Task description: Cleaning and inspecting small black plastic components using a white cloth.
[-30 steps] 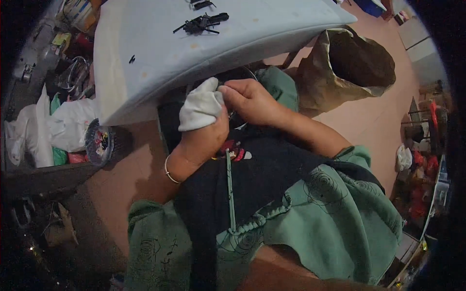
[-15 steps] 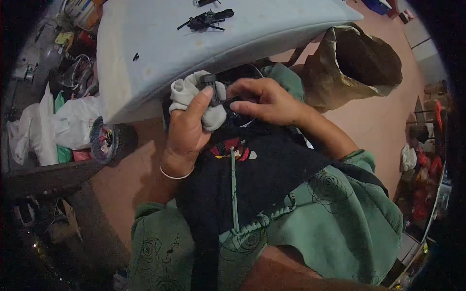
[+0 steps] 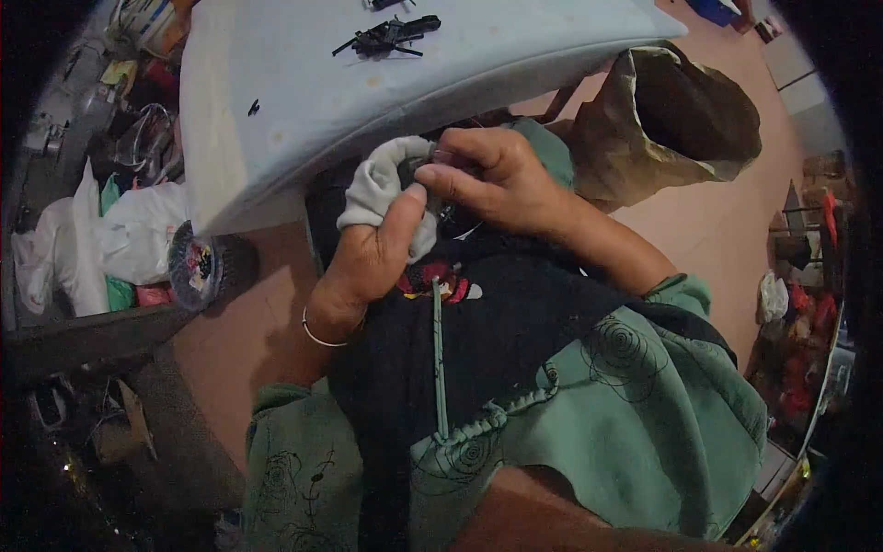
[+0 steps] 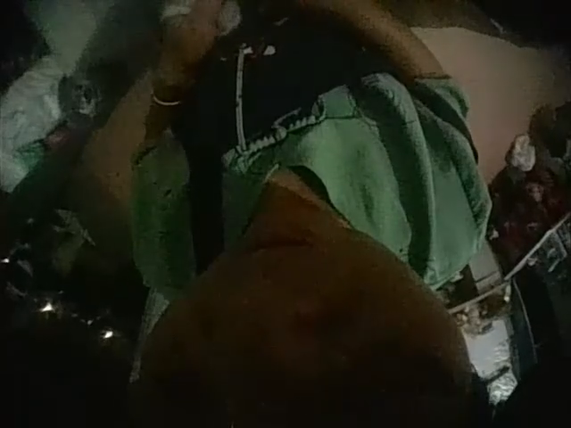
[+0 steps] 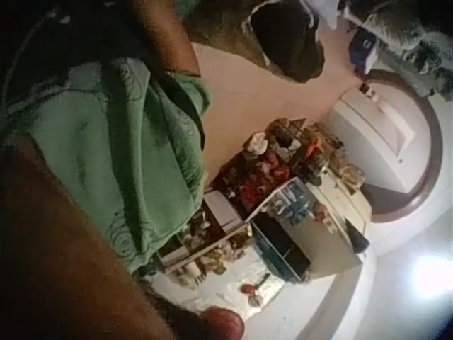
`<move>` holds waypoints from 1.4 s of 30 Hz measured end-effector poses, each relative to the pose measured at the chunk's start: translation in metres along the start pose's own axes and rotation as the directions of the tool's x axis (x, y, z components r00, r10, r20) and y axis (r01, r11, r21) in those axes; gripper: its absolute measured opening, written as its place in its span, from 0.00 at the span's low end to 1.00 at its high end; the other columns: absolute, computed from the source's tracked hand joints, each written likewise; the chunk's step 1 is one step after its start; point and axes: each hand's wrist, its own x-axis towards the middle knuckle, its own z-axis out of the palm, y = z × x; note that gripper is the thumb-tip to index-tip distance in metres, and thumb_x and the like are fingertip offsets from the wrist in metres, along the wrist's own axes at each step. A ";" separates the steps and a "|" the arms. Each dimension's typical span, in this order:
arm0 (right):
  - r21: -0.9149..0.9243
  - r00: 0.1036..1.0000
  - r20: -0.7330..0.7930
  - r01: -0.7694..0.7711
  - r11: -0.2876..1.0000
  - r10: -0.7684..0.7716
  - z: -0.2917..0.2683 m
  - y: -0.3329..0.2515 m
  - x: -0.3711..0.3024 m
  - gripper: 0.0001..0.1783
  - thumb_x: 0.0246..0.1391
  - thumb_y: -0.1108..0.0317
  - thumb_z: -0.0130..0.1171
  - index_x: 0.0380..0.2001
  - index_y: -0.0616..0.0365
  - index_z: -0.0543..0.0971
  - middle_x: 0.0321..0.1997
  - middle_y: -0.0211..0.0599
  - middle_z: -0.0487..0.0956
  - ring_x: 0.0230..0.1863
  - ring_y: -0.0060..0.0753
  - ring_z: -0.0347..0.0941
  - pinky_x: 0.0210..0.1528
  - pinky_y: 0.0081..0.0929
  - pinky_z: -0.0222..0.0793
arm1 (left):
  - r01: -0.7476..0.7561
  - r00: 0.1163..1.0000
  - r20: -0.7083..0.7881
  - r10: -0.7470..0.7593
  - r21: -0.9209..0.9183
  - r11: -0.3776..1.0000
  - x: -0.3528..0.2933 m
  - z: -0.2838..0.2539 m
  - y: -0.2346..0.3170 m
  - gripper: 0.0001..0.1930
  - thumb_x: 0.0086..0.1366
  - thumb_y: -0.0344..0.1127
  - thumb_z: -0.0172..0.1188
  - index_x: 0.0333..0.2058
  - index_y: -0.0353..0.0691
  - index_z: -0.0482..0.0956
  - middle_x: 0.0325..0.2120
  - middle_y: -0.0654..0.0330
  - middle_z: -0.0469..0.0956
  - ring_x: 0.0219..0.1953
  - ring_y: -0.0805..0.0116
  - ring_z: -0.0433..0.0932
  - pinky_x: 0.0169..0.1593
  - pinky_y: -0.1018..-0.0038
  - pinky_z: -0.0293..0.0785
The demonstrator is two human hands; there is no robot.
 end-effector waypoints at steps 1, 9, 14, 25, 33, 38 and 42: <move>0.089 1.000 -0.021 -0.021 0.996 0.023 0.002 0.000 0.001 0.11 0.53 0.68 0.52 0.22 0.64 0.70 0.17 0.35 0.65 0.21 0.23 0.60 0.24 0.24 0.59 | -0.037 0.998 -0.050 0.039 0.041 0.999 0.003 -0.002 -0.004 0.13 0.59 0.26 0.41 0.44 0.37 0.64 0.26 0.65 0.65 0.17 0.84 0.62 0.19 0.86 0.59; -0.056 0.992 0.121 0.035 0.998 -0.028 -0.003 0.000 0.004 0.14 0.57 0.65 0.45 0.22 0.64 0.66 0.15 0.35 0.60 0.20 0.21 0.53 0.23 0.26 0.56 | -0.029 0.986 -0.141 0.089 0.379 0.925 0.007 0.000 -0.001 0.13 0.55 0.22 0.44 0.41 0.36 0.65 0.29 0.63 0.66 0.25 0.75 0.66 0.29 0.79 0.66; -0.098 0.991 0.133 0.022 0.995 -0.009 0.005 0.002 0.004 0.14 0.57 0.65 0.45 0.23 0.65 0.68 0.16 0.33 0.62 0.22 0.19 0.55 0.24 0.24 0.58 | -0.302 0.899 -0.010 0.437 0.709 0.637 0.013 -0.001 -0.013 0.13 0.52 0.22 0.46 0.39 0.34 0.66 0.30 0.54 0.68 0.31 0.63 0.71 0.36 0.72 0.68; 0.102 0.977 0.143 -0.176 0.979 0.161 0.004 0.043 0.015 0.15 0.57 0.62 0.46 0.26 0.64 0.70 0.18 0.28 0.66 0.25 0.15 0.57 0.27 0.21 0.60 | -0.291 0.896 -0.004 0.444 0.750 0.594 0.022 -0.012 -0.041 0.14 0.52 0.22 0.48 0.39 0.33 0.67 0.34 0.48 0.68 0.35 0.51 0.71 0.39 0.68 0.67; -0.722 0.965 -0.234 -0.092 0.685 -0.117 -0.041 0.076 0.082 0.09 0.47 0.64 0.53 0.30 0.58 0.73 0.24 0.45 0.73 0.27 0.48 0.70 0.29 0.36 0.65 | -0.339 0.907 0.144 0.395 0.805 0.487 0.050 -0.041 -0.054 0.16 0.55 0.29 0.52 0.43 0.33 0.67 0.39 0.48 0.71 0.38 0.54 0.73 0.40 0.69 0.70; -0.519 0.977 -0.175 0.013 0.855 -0.122 -0.034 0.073 0.068 0.07 0.46 0.67 0.53 0.29 0.59 0.72 0.25 0.44 0.73 0.28 0.49 0.70 0.30 0.35 0.66 | 0.001 0.953 -0.301 0.014 0.051 0.999 0.043 -0.034 -0.040 0.10 0.62 0.31 0.44 0.40 0.35 0.69 0.37 0.55 0.73 0.30 0.70 0.74 0.29 0.77 0.71; -0.134 0.968 -0.171 0.161 0.978 -0.183 -0.020 0.067 0.046 0.08 0.45 0.69 0.55 0.28 0.61 0.72 0.24 0.44 0.72 0.27 0.49 0.69 0.30 0.33 0.65 | -0.069 0.958 -0.278 -0.075 -0.474 0.878 0.059 -0.050 -0.050 0.09 0.63 0.30 0.43 0.41 0.37 0.68 0.33 0.59 0.75 0.26 0.73 0.74 0.24 0.79 0.70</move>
